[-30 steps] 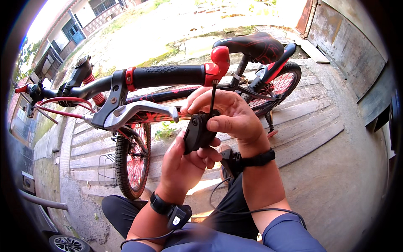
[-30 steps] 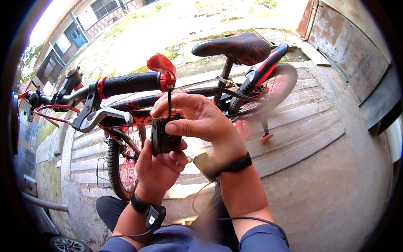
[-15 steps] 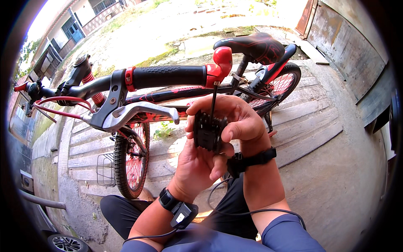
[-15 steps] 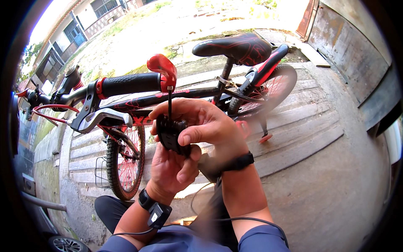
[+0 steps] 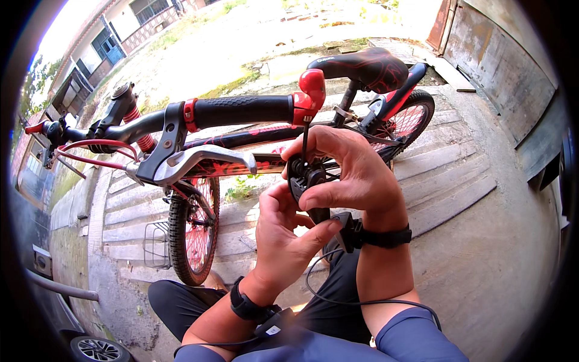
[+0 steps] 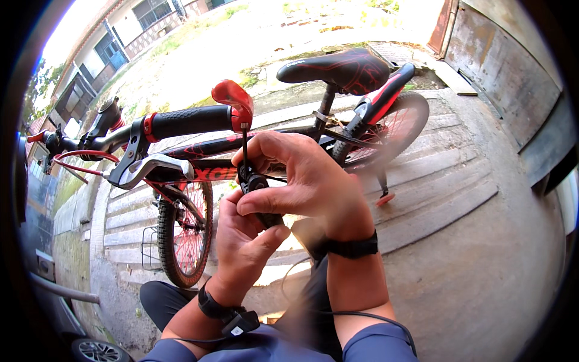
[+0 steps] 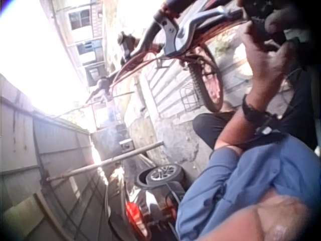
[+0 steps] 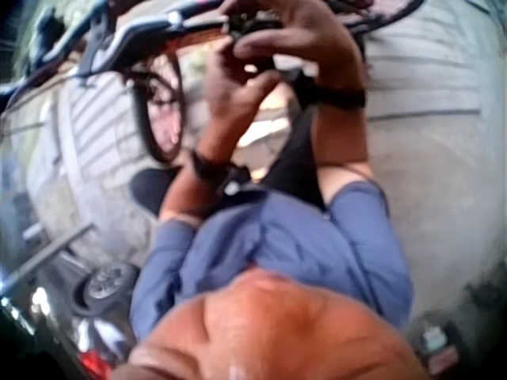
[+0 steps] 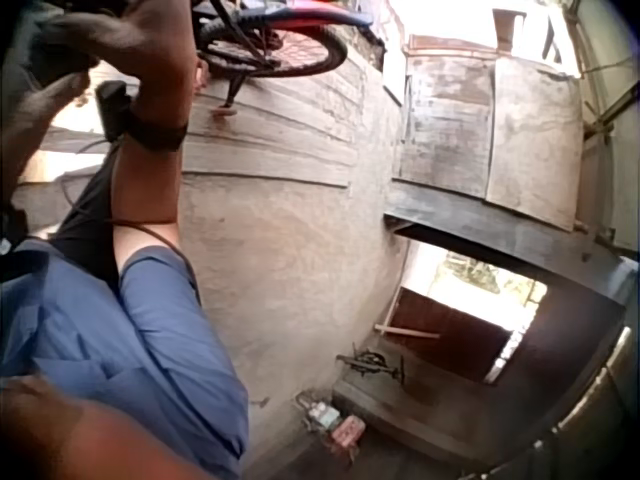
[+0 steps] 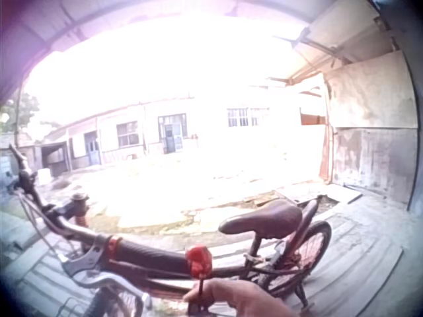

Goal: The person is sitting on the ground and working on a red and black bicycle. They use a multi-tool to adjust the brake lever on the handlebar and then manipulate a small black component, possibly a gear shifter, before placing the tools back into a bag.

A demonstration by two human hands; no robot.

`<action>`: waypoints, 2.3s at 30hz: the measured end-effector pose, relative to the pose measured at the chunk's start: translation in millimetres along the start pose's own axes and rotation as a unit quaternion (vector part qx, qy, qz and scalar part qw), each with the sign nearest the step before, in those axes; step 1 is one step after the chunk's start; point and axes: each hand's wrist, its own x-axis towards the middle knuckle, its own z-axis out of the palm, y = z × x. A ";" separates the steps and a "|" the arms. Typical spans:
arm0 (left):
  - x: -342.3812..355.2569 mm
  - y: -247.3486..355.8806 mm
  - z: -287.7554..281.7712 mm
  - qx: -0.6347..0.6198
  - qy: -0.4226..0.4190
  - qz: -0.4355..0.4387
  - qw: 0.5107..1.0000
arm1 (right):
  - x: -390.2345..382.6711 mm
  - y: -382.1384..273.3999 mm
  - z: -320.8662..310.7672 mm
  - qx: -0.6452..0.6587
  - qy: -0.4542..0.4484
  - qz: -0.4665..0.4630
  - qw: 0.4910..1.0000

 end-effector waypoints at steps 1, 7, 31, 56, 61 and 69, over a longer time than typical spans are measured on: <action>-0.3 1.0 1.7 0.024 0.009 0.007 1.000 | -0.3 -1.7 -0.3 -0.027 0.001 -0.013 1.000; 0.0 7.6 0.2 0.011 -0.040 -0.022 0.999 | -1.2 -6.3 -2.5 -0.074 -0.001 0.013 0.997; -0.6 11.7 -25.6 -0.535 -0.209 -0.214 0.790 | 3.2 41.0 18.4 0.435 -0.108 -0.003 0.894; -0.8 -0.5 -26.7 -0.273 -0.116 -0.156 0.942 | 2.0 16.2 2.8 0.224 0.005 -0.051 0.973; -4.2 -9.8 -23.2 -0.397 -0.158 -0.201 0.881 | 2.2 25.7 6.8 0.315 -0.046 -0.056 0.946; -1.0 -6.6 -19.5 -0.335 -0.180 -0.200 0.903 | -0.2 29.2 9.9 0.368 -0.039 0.003 0.929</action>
